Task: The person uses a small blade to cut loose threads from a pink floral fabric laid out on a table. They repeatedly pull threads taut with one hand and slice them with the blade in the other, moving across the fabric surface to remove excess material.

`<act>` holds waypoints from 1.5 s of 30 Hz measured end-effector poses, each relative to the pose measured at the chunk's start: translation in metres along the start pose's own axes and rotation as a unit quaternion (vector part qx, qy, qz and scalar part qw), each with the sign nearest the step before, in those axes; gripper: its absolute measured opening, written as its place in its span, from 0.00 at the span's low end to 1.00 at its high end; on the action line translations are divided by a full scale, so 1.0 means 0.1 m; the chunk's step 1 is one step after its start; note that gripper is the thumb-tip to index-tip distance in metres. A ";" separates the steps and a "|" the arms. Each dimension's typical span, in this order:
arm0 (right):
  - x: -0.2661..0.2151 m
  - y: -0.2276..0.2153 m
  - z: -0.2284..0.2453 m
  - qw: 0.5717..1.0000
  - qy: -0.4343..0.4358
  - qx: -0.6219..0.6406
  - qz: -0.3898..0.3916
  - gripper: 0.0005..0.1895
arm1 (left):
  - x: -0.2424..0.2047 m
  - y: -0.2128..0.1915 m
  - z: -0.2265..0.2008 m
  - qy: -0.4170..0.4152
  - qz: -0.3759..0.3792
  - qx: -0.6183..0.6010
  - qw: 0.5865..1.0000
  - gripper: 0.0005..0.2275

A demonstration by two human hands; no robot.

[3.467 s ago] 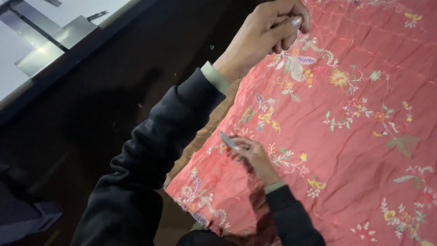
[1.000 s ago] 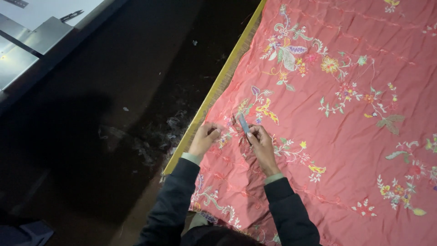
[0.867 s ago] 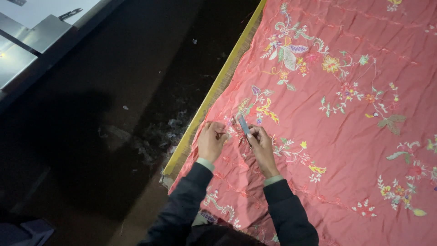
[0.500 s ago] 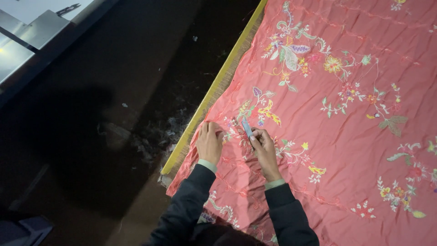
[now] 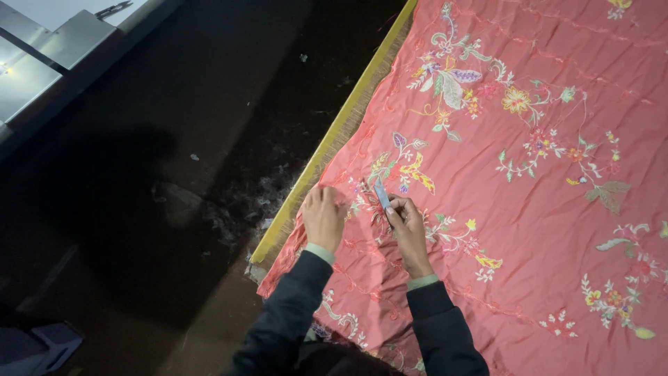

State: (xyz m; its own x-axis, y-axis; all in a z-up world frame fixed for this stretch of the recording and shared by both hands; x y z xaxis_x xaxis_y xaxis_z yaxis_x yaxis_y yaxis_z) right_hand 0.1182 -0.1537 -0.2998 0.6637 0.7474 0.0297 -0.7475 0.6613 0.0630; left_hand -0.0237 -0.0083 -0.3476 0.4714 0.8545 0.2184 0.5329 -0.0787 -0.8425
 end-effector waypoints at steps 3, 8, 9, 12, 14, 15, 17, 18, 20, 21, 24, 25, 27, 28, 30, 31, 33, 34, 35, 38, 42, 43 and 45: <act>0.01 0.00 0.01 1.000 -0.008 -0.002 0.002 0.05 | -0.01 0.00 -0.07 -0.003 -0.008 0.051 0.999 0.11; 0.04 -0.07 -0.14 1.000 -0.003 -0.006 -0.008 0.05 | 0.10 0.05 0.12 -0.033 0.072 -0.132 0.988 0.05; 0.01 -0.06 -0.09 1.000 0.004 -0.021 -0.016 0.05 | 0.09 0.02 0.09 -0.042 0.123 -0.181 0.975 0.04; -0.01 -0.01 -0.01 0.998 0.010 -0.047 -0.031 0.06 | 0.08 0.12 0.19 -0.060 0.166 -0.177 0.968 0.03; 0.04 0.08 0.03 0.994 -0.007 -0.102 -0.036 0.07 | 0.06 0.08 0.16 -0.046 0.156 -0.146 0.976 0.03; 0.05 0.11 0.06 0.986 -0.023 -0.158 -0.041 0.08 | 0.04 0.06 0.14 -0.032 0.148 -0.116 0.982 0.03; 0.11 0.28 0.17 0.981 -0.035 -0.190 -0.025 0.09 | 0.02 -0.22 -0.01 -0.012 0.118 -0.117 0.986 0.01; 0.15 0.39 0.24 0.974 -0.048 -0.222 -0.008 0.09 | 0.03 -0.40 -0.09 0.008 0.087 -0.118 0.989 0.01; 0.17 0.49 0.34 0.970 -0.043 -0.239 0.005 0.09 | 0.00 -0.50 -0.10 0.025 0.062 -0.128 0.989 0.02; 0.16 0.55 0.38 0.966 -0.037 -0.257 0.017 0.09 | -0.03 -0.57 -0.11 0.041 0.039 -0.139 0.989 0.03; 0.09 0.45 0.44 0.945 -0.030 -0.322 0.041 0.06 | -0.07 -0.66 -0.01 0.022 0.006 -0.212 0.977 0.03; 0.05 0.45 0.47 0.946 -0.030 -0.321 0.043 0.06 | -0.05 -0.78 0.01 0.020 0.005 -0.210 0.977 0.03; -0.04 0.32 0.45 0.970 0.014 -0.244 0.010 0.06 | -0.08 -0.91 0.10 -0.041 0.040 -0.333 0.941 0.05; -0.06 0.40 0.45 0.970 0.016 -0.241 0.011 0.06 | -0.09 -1.02 0.06 -0.042 0.040 -0.329 0.942 0.05; -0.14 0.60 0.40 0.984 0.047 -0.166 0.052 0.06 | -0.15 -1.15 0.00 -0.100 0.058 -0.490 0.864 0.04; -0.19 0.68 0.33 0.984 0.050 -0.163 0.051 0.06 | -0.19 -1.12 0.04 -0.101 0.060 -0.488 0.865 0.04; -0.25 0.89 0.17 0.977 0.080 -0.168 0.107 0.07 | -0.20 -1.03 0.06 -0.095 0.070 -0.499 0.858 0.05; -0.28 0.85 0.21 0.977 0.079 -0.167 0.107 0.07 | -0.22 -1.07 0.02 -0.095 0.069 -0.499 0.858 0.05; -0.32 0.86 0.25 0.965 0.068 -0.215 0.132 0.07 | -0.24 -1.10 0.00 -0.103 0.066 -0.500 0.857 0.05; -0.38 0.82 0.16 0.956 0.072 -0.245 0.145 0.09 | -0.22 -1.26 0.01 -0.103 0.058 -0.483 0.868 0.05; -0.40 0.58 0.06 0.967 0.104 -0.214 0.091 0.09 | 0.00 -1.02 -0.12 -0.032 0.058 -0.395 0.916 0.05; -0.39 0.48 0.01 0.967 0.105 -0.214 0.086 0.09 | 0.08 -0.82 -0.20 -0.029 0.062 -0.397 0.915 0.05; -0.34 0.13 -0.01 0.976 0.070 -0.203 -0.038 0.08 | 0.26 -0.50 -0.41 0.027 0.049 -0.316 0.947 0.04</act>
State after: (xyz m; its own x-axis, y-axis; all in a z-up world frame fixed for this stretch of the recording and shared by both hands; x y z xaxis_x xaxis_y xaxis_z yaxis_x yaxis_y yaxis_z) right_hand 0.0858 -0.1710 -0.3014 0.7285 0.6778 -0.0990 -0.6646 0.6644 -0.3420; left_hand -0.0093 -0.0026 -0.2798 0.5669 0.8009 0.1930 0.7904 -0.4628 -0.4013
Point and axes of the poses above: each hand's wrist, its own x-axis towards the middle knuckle, its own y-axis out of the palm, z = x × y, the point moved 8 cm from there along x, towards the middle knuckle, and after that the axes turned 5 degrees about x, right-handed, at the moved point
